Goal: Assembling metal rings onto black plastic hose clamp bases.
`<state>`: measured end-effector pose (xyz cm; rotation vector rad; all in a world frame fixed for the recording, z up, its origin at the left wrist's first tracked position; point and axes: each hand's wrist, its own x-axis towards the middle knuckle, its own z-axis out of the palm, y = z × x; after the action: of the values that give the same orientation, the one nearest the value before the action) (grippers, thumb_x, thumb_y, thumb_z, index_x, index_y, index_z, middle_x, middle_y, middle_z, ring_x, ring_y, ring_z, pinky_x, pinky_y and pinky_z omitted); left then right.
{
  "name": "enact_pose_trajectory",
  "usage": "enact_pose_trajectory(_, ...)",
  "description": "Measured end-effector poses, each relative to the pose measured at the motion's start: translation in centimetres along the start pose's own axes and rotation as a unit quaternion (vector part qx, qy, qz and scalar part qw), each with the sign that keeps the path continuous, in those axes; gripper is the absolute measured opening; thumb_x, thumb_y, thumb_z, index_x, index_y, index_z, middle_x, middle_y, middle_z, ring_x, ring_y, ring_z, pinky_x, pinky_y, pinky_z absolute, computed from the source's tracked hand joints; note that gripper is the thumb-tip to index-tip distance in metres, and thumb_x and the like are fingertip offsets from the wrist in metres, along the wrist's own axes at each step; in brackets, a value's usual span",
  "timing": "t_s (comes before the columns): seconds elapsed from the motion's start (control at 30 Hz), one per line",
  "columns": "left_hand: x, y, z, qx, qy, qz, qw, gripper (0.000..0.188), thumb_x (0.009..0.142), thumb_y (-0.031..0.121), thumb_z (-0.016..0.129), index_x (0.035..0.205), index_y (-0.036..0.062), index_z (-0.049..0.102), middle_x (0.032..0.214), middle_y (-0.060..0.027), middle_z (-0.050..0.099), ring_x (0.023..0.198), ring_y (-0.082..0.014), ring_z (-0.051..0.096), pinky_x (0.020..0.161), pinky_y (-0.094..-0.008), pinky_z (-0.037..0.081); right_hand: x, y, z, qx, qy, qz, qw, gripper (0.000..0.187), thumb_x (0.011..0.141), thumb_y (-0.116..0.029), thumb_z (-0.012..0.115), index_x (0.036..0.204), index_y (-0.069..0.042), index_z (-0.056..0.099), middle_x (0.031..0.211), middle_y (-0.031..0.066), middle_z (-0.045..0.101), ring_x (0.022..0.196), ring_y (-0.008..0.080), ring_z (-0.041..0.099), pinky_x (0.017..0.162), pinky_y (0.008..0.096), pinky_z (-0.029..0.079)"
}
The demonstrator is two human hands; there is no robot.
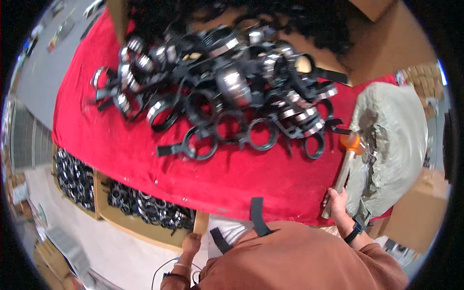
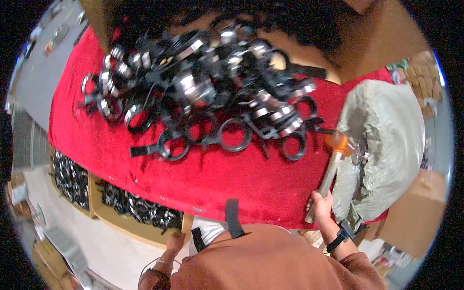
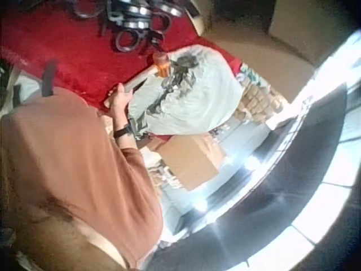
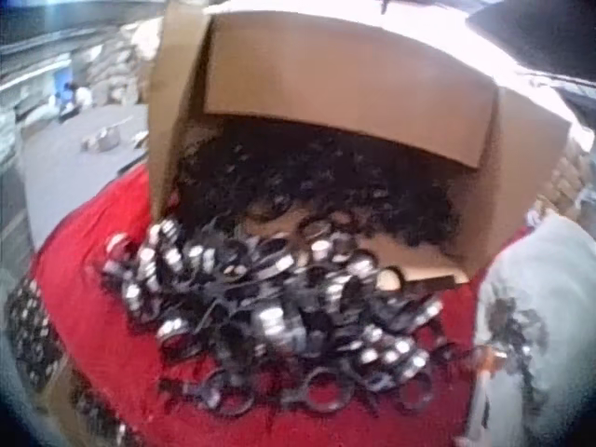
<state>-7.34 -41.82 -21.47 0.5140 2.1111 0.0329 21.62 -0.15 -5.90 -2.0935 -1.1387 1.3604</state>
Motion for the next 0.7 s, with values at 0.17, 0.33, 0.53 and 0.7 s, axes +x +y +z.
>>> enact_pose_trajectory(0.17,-1.0,-2.6,10.3,0.002,-0.135,0.022,0.991,0.024,0.084,0.026,0.055,0.101,0.0104,0.06,0.099,-0.0183,0.062,0.098,-0.0345,0.058,0.083,-0.0417,0.048,0.9,0.3,-0.8,-0.015,-0.004,0.03,0.999,0.014,0.078,-0.012,0.054,0.088,-0.006,0.045,0.06,0.0063,0.049,0.042,0.019,0.048,0.038,0.0322,0.041)
enact_pose_trajectory(0.33,-1.8,1.4,13.4,0.071,-0.197,-0.023,0.978,0.059,0.074,0.005,0.061,0.13,0.0097,0.042,0.122,-0.0078,0.05,0.119,-0.0248,0.046,0.088,-0.0484,0.044,0.9,0.2,-0.7,-0.011,0.037,0.051,0.998,0.013,0.077,-0.015,0.056,0.08,-0.005,0.047,0.057,0.0069,0.049,0.043,0.0207,0.049,0.038,0.033,0.04)
enact_pose_trajectory(0.53,-3.5,1.7,25.8,-0.026,-0.181,-0.008,0.983,0.07,0.076,0.018,0.061,0.139,0.0109,0.031,0.138,-0.0065,0.036,0.131,-0.0217,0.03,0.096,-0.0544,0.035,2.4,0.9,-1.9,-0.128,0.028,-0.033,0.991,0.015,0.077,-0.018,0.056,0.075,-0.003,0.051,0.057,0.0089,0.051,0.043,0.0223,0.05,0.039,0.0352,0.042)
enact_pose_trajectory(0.7,-1.1,4.1,34.5,-0.148,-0.124,-0.082,0.978,0.069,0.078,0.028,0.06,0.138,0.0108,0.031,0.143,-0.0071,0.03,0.134,-0.0221,0.025,0.098,-0.0569,0.031,1.9,0.3,-1.0,-0.203,0.057,-0.045,0.977,0.021,0.074,-0.025,0.054,0.064,-0.007,0.05,0.052,0.004,0.048,0.041,0.0182,0.048,0.038,0.0313,0.04)
